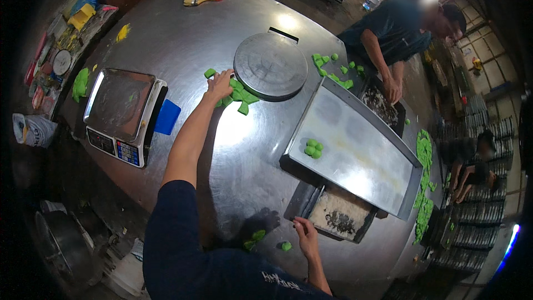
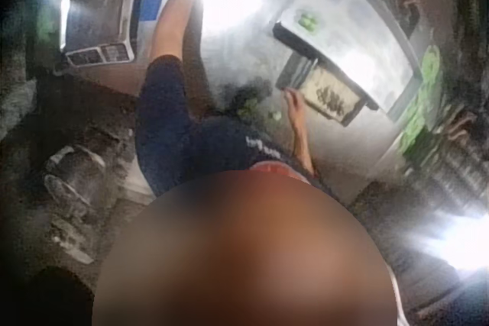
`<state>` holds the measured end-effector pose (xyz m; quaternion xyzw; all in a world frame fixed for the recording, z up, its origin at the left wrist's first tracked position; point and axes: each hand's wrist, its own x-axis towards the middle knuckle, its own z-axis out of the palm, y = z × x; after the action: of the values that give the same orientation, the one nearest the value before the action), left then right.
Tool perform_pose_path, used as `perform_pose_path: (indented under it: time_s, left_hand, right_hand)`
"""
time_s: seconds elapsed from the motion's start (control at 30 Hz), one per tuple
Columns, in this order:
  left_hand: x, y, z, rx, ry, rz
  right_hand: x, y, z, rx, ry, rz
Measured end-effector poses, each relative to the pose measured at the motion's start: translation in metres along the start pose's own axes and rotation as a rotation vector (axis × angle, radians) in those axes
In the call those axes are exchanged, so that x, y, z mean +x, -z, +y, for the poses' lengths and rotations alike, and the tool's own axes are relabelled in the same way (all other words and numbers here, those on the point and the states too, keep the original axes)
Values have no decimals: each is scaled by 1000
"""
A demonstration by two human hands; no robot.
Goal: The person repeatedly picks small green dough pieces, flattens them, scoops a dark filling from a tray, encloses the filling, and places the finished pieces on a metal tray. The process continues in a steady cycle throughout the clip.
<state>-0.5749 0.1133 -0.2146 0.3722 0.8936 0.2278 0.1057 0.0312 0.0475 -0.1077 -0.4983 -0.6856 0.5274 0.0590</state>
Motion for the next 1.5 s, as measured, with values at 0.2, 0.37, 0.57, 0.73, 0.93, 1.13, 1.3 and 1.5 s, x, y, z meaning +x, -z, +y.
perform_pose_path:
  time_s: [0.2, 0.37, 0.57, 0.73, 0.93, 1.13, 1.3, 1.5]
  left_hand:
    - [-28, 6, -32, -284, 5, 207]
    - [-117, 23, -76, -1135, 453, 341]
    - [-232, 64, -48, -1620, 454, 133]
    - [-314, 52, 75, -1250, 124, -259]
    - [-412, -15, 137, -928, 48, -613]
    - [-316, -37, 28, -540, 166, -116]
    - [-211, 3, -85, 37, 142, 480]
    - [-194, 27, -118, -103, 200, 243]
  right_hand:
    - [-1, 2, 12, 0, 56, -22]
    - [-16, 2, 32, -47, 127, -25]
    - [-24, -14, 35, 76, 46, -91]
    - [-23, -32, 12, 26, 62, -190]
    - [-42, -36, 6, 179, 50, -177]
    - [-82, -26, 72, 81, 75, -103]
    - [-103, -14, 103, 30, 34, 12]
    - [-87, -15, 78, 86, 4, 34]
